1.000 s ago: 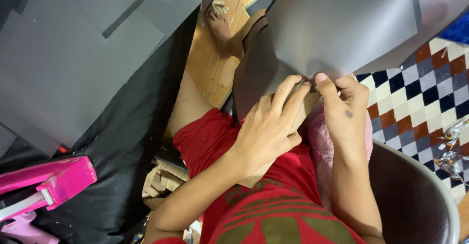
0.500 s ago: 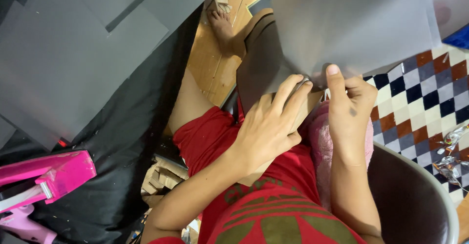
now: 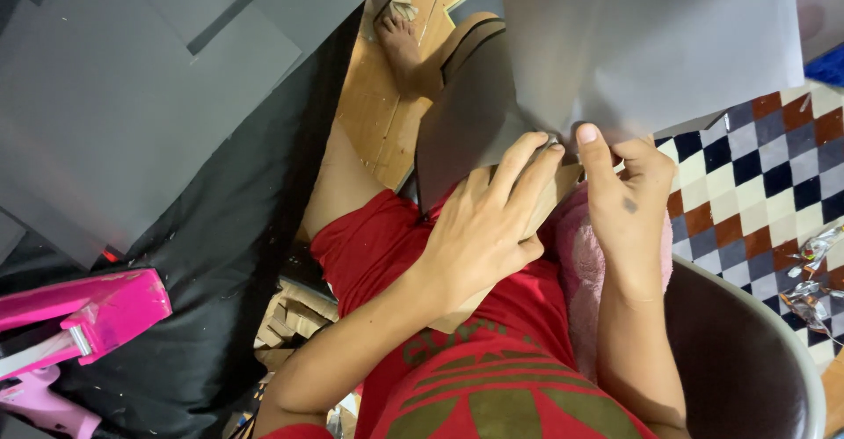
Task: Wrapping a cardboard base with black decorative paper and securing it with tape to prepare a bouquet
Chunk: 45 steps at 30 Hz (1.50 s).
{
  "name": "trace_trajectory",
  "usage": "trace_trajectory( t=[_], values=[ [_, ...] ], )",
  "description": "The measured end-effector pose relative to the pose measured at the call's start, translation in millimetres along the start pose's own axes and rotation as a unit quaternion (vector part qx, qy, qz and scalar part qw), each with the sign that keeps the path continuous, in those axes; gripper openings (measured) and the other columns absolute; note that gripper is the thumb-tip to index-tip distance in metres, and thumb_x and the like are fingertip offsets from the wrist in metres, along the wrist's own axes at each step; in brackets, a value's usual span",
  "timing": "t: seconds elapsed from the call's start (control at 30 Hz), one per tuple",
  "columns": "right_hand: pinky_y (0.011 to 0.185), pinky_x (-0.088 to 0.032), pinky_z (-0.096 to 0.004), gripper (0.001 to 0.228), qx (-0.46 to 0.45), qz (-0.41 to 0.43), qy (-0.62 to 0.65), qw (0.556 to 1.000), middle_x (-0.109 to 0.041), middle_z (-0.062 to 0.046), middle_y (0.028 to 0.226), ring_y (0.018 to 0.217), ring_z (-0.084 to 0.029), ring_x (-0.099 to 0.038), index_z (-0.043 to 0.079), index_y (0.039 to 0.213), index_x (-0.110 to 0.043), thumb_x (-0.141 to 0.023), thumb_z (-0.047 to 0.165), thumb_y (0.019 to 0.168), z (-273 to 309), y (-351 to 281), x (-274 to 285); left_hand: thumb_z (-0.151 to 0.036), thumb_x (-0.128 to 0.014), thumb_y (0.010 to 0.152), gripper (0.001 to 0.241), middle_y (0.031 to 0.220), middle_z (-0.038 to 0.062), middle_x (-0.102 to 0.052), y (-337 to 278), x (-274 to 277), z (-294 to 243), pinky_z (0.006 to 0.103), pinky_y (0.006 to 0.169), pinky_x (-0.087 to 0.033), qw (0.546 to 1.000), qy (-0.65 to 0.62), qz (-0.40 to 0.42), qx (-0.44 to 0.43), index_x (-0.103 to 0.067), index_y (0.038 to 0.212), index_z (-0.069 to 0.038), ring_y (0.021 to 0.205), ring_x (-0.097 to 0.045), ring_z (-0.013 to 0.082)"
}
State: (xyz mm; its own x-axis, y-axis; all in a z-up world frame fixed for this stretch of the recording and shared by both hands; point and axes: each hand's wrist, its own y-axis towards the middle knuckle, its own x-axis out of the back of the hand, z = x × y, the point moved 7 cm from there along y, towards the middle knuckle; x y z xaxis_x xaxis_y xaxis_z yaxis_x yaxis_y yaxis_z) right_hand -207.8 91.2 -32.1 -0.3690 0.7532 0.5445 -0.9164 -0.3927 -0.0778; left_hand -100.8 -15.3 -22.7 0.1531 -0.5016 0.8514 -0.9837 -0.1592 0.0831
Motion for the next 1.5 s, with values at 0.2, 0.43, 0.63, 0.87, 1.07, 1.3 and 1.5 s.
trace_trajectory(
  t=[0.2, 0.43, 0.63, 0.87, 1.07, 1.3, 1.5],
  values=[
    [0.069, -0.028, -0.026, 0.055, 0.016, -0.009, 0.009, 1.0, -0.034, 0.006, 0.066, 0.074, -0.008, -0.032, 0.013, 0.065, -0.039, -0.075, 0.017, 0.106, -1, -1, 1, -0.018, -0.085, 0.066, 0.086, 0.159, 0.006, -0.038, 0, -4, 0, 0.0432, 0.07, -0.055, 1.0, -0.011, 0.008, -0.002, -0.048, 0.143, -0.009, 0.07, -0.059, 0.0307],
    [0.065, -0.03, -0.023, 0.052, -0.017, -0.003, 0.04, 0.999, -0.036, 0.007, 0.067, 0.069, -0.006, -0.033, 0.014, 0.065, -0.042, -0.075, 0.011, 0.105, 7, -1, -1, -0.022, -0.086, 0.067, 0.095, 0.159, 0.006, -0.038, -1, -6, -2, 0.042, 0.07, -0.056, 1.0, 0.0, 0.018, 0.0, -0.042, 0.15, -0.007, 0.069, -0.058, 0.0294],
    [0.069, -0.033, -0.024, 0.039, -0.028, -0.001, 0.038, 0.999, -0.04, 0.007, 0.073, 0.076, -0.007, -0.037, 0.01, 0.075, -0.054, -0.07, 0.019, 0.11, 2, -2, 0, -0.026, -0.089, 0.067, 0.094, 0.16, 0.006, -0.037, -1, -5, -1, 0.0419, 0.073, -0.057, 1.0, 0.004, 0.005, -0.007, -0.047, 0.149, -0.008, 0.072, -0.062, 0.0296],
    [0.081, -0.036, -0.028, 0.018, 0.071, -0.054, -0.01, 0.996, -0.044, -0.003, 0.083, 0.086, -0.015, -0.042, 0.003, 0.096, -0.07, -0.072, 0.014, 0.109, 5, -9, 7, -0.022, -0.089, 0.065, 0.091, 0.157, 0.007, -0.039, 0, 1, 0, 0.0413, 0.075, -0.057, 1.0, -0.02, -0.013, 0.002, -0.049, 0.146, -0.007, 0.072, -0.062, 0.029],
    [0.085, -0.038, -0.028, 0.008, 0.079, -0.072, -0.028, 0.994, -0.045, -0.002, 0.084, 0.091, -0.016, -0.045, 0.007, 0.103, -0.074, -0.078, 0.013, 0.106, 5, -13, 4, -0.021, -0.088, 0.066, 0.093, 0.158, 0.008, -0.037, 5, 2, 0, 0.0459, 0.077, -0.058, 0.998, -0.064, 0.0, 0.01, -0.045, 0.147, -0.006, 0.077, -0.064, 0.0341],
    [0.096, -0.039, -0.03, 0.022, 0.043, -0.175, 0.156, 0.971, -0.04, -0.003, 0.109, 0.101, -0.013, -0.042, 0.012, 0.125, -0.04, -0.05, 0.021, 0.108, -25, -58, -7, -0.014, -0.079, 0.073, 0.084, 0.158, 0.009, -0.036, 17, 3, -3, 0.0522, 0.087, -0.055, 0.986, -0.163, -0.008, 0.035, -0.041, 0.147, -0.007, 0.095, -0.064, 0.0447],
    [0.094, -0.048, -0.028, 0.052, -0.211, -0.033, 0.339, 0.916, -0.049, -0.006, 0.122, 0.109, -0.012, -0.053, 0.017, 0.131, -0.031, -0.051, 0.052, 0.096, -51, -42, -27, -0.014, -0.08, 0.073, 0.084, 0.16, 0.006, -0.037, 19, -13, -12, 0.0488, 0.085, -0.056, 0.989, -0.139, -0.028, 0.046, -0.042, 0.148, -0.01, 0.09, -0.064, 0.0405]
  ],
)
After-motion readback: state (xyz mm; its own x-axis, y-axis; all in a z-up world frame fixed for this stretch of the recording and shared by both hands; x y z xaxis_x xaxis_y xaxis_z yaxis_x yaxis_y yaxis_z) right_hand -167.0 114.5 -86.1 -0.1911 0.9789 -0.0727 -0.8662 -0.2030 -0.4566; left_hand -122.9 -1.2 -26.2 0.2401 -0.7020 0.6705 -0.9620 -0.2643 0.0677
